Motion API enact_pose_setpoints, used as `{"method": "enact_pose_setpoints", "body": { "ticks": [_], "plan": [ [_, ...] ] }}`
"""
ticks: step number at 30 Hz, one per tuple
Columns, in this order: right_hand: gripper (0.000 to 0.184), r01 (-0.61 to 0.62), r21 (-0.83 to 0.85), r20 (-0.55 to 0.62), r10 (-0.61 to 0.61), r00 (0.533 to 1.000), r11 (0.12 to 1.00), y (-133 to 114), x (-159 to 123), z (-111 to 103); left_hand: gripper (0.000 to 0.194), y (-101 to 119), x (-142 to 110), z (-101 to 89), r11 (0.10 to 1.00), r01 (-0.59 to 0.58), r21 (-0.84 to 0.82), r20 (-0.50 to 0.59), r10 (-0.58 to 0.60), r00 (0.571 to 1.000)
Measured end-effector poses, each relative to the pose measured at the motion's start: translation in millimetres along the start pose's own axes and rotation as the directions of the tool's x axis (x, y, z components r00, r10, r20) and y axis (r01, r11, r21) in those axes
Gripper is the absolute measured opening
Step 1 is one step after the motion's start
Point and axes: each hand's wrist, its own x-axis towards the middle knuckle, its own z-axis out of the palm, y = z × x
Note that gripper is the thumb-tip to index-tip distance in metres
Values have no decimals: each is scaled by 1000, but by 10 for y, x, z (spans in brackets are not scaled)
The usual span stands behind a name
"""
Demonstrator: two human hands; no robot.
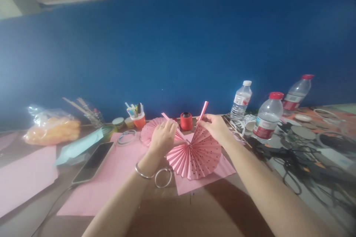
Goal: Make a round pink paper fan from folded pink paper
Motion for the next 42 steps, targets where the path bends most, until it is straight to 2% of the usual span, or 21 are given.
{"method": "enact_pose_setpoints", "body": {
  "ticks": [5, 9, 12, 16, 19, 24, 28, 30, 34, 39, 42],
  "plan": [
    [23, -17, 3, -10, 17, 1000, 1000, 16, 4, -7, 61, 24, -4, -9, 987, 146, 70, 5, -147, 989],
    [24, -18, 0, -6, 18, 1000, 1000, 16, 5, -8, 67, 35, -13, 24, 956, 291, 50, 15, -292, 956],
    [24, -12, 5, -1, 12, 1000, 1000, 6, 7, -9, 73, 29, -21, 48, 932, 363, 0, 75, -362, 929],
    [24, -7, -3, -2, 7, 1000, 1000, -3, 7, -11, 82, 11, -18, 45, 915, 397, -68, 170, -382, 909],
    [23, -10, -10, -2, 10, 1000, 1000, -3, 5, -14, 82, -5, -8, 41, 920, 370, -130, 214, -338, 916],
    [24, -30, -19, 7, 30, 1000, 999, 2, 7, -19, 64, -31, 0, 65, 936, 229, -269, 212, -175, 962],
    [24, -27, -7, 5, 27, 1000, 1000, 11, 8, -18, 59, -54, 10, 56, 889, 250, -383, 218, -176, 960],
    [24, -26, -2, 3, 26, 1000, 1000, 11, 6, -17, 50, -63, 23, 25, 855, 261, -448, 215, -181, 960],
    [23, -11, 6, 14, 11, 1000, 1000, -34, -5, -19, 32, -62, 65, -97, 805, 248, -538, 146, -201, 969],
    [25, 47, -28, 59, -45, 997, 999, -219, -53, -31, 26, -24, 114, -349, 773, 149, -616, 28, -167, 986],
    [24, 64, -48, 88, -59, 994, 997, -329, -88, -46, 23, -4, 123, -480, 719, 144, -680, 34, -165, 986]
  ]
}}
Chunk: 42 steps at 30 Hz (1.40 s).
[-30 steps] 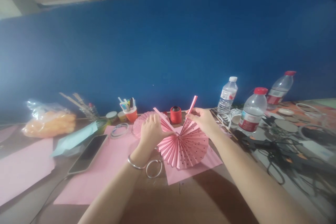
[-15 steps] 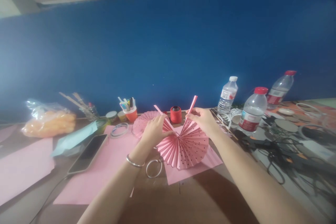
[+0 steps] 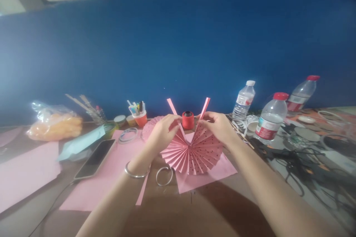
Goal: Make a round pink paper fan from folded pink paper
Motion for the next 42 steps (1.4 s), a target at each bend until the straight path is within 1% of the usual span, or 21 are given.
{"method": "enact_pose_setpoints", "body": {
  "ticks": [3, 6, 8, 11, 14, 16, 19, 21, 22, 24, 25, 27, 30, 32, 34, 37, 40, 42],
  "plan": [
    [23, -17, 23, 13, 17, 1000, 1000, -45, -14, -22, 24, 43, -9, -49, 978, 83, -193, -44, -93, 995],
    [22, -42, 104, -12, 44, 999, 994, -46, -13, -52, 35, 60, -16, -91, 904, 168, -394, -90, -220, 971],
    [20, -43, 158, -18, 46, 999, 986, -51, -14, -78, 40, 90, -17, -128, 860, 201, -469, -82, -270, 959],
    [18, -24, 206, -22, 29, 999, 978, -85, -26, -120, 46, 167, -18, -185, 823, 216, -526, -85, -304, 949],
    [17, 3, 217, -39, 5, 999, 976, -133, -42, -144, 50, 244, -28, -226, 808, 189, -558, -138, -315, 939],
    [18, 14, 225, -39, -6, 999, 974, -156, -50, -147, 49, 279, -42, -241, 825, 172, -538, -187, -316, 930],
    [19, 6, 233, -21, -1, 1000, 972, -165, -54, -136, 45, 302, -63, -244, 900, 186, -394, -249, -299, 921],
    [20, -7, 233, -10, 10, 1000, 972, -154, -53, -125, 48, 302, -64, -235, 931, 203, -303, -256, -285, 924],
    [20, -13, 236, -7, 15, 1000, 972, -146, -51, -120, 47, 298, -58, -231, 931, 212, -296, -247, -289, 925],
    [21, -23, 247, -4, 25, 1000, 969, -130, -48, -109, 38, 287, -37, -233, 900, 237, -367, -199, -325, 924],
    [21, -28, 249, -4, 30, 1000, 968, -124, -46, -105, 32, 282, -25, -242, 871, 259, -419, -147, -346, 927],
    [21, -31, 235, -3, 32, 999, 972, -116, -44, -99, 24, 275, -5, -280, 817, 304, -490, 11, -343, 939],
    [18, -17, 191, 18, 14, 1000, 981, -110, -40, -98, 18, 267, -2, -347, 795, 326, -512, 247, -227, 942],
    [16, -2, 166, 40, -5, 999, 986, -94, -36, -97, 22, 254, -13, -361, 765, 316, -561, 339, -137, 931],
    [17, 13, 160, 52, -22, 998, 987, -59, -28, -93, 32, 225, -22, -336, 708, 316, -632, 380, -73, 922],
    [21, 23, 178, 65, -35, 997, 984, 26, -9, -79, 40, 143, -23, -246, 613, 318, -723, 401, -1, 916],
    [22, 42, 198, 69, -56, 996, 979, 125, 19, -62, 31, 12, -22, -135, 552, 329, -766, 444, 84, 892],
    [23, 62, 199, 63, -76, 995, 978, 184, 39, -53, 24, -88, -27, -63, 562, 366, -742, 489, 80, 869]
  ]
}}
